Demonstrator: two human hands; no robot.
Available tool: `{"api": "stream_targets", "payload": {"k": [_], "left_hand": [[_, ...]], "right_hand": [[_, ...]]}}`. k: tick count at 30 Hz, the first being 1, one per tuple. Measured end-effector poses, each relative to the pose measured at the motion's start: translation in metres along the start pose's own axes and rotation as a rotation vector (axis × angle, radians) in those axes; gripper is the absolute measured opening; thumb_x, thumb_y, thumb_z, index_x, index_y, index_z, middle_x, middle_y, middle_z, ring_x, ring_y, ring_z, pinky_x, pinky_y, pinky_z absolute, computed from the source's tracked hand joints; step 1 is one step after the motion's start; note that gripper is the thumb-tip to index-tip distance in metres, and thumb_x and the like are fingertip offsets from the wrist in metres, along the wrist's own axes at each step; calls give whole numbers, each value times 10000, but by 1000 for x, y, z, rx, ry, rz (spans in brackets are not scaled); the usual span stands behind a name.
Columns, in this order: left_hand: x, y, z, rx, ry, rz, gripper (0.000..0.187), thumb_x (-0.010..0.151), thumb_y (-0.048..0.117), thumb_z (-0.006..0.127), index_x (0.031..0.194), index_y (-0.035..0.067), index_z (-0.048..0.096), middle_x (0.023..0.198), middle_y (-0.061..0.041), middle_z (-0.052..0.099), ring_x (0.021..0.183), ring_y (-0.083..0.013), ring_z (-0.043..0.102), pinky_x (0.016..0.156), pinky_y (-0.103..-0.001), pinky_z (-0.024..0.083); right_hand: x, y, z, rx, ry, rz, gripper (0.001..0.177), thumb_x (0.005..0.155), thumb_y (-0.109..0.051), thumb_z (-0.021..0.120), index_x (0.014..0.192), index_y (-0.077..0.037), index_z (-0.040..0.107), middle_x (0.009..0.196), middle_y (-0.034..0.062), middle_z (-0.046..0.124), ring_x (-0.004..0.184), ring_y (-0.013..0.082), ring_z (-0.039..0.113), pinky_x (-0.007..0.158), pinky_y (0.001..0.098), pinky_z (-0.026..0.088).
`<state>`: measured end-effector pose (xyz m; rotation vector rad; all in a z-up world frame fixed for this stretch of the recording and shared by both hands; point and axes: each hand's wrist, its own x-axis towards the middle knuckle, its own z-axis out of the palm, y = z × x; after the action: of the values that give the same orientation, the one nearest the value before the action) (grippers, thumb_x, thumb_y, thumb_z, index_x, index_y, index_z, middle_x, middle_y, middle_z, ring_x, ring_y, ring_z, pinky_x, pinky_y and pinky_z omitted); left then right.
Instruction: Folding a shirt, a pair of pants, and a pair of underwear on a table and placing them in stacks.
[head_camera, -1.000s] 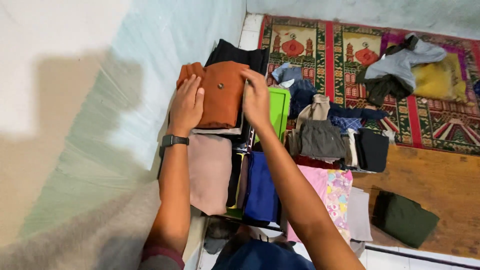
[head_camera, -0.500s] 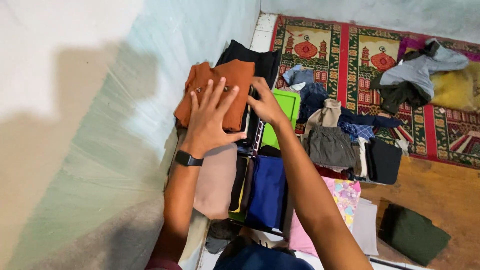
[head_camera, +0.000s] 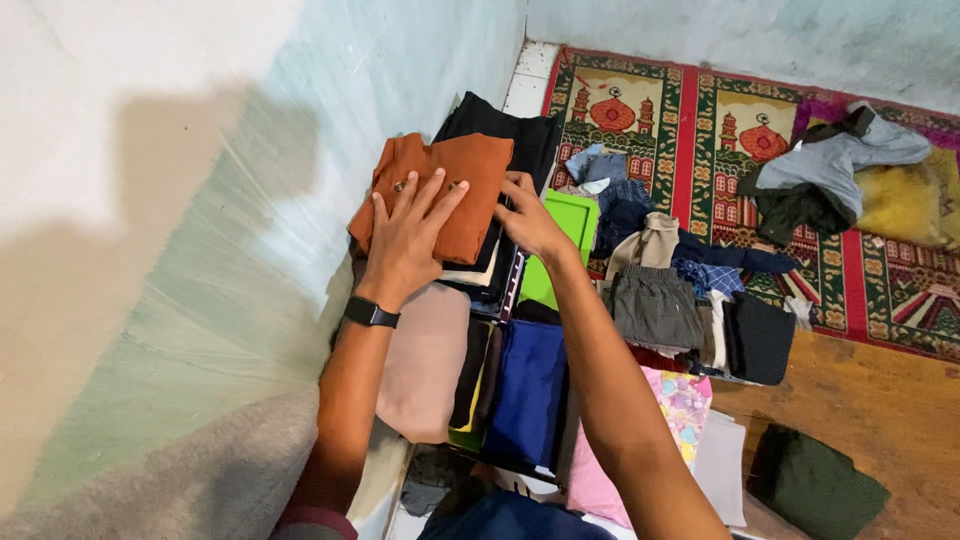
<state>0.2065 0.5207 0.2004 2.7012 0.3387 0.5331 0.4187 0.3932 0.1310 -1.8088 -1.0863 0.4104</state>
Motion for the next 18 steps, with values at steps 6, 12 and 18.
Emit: {"api": "stream_targets", "payload": {"k": [6,12,18], "left_hand": [[4,-17,22,60,222,37,1036,706,-198,716,1560,323,444,1609,-69,443,1485,-428,352,1123,-741,288],[1,-3,12,30,255,71,1041,626,-83,816,1546,246,458,1570,-89,462,1473,-437,351,1133,-773,236],[-8,-5,20,150,196,120,1017,646,-34,735,1567,301,461,1618,-2,465,1515,-364,359,1168,-747,220]], "right_hand": [[4,46,2,-42,24,-63,465,968,-164,590,1418,-47,568,1410,155,435,1367,298,439,1166,363,365],[-5,23,-3,-36,12,-62,525,947,-139,566,1455,-11,536,1378,170,459,1339,299,455,1143,349,372],[-9,7,-9,-94,163,-40,600,889,-145,658,1433,38,482,1413,204,498,1332,334,494,1135,374,380]]}}
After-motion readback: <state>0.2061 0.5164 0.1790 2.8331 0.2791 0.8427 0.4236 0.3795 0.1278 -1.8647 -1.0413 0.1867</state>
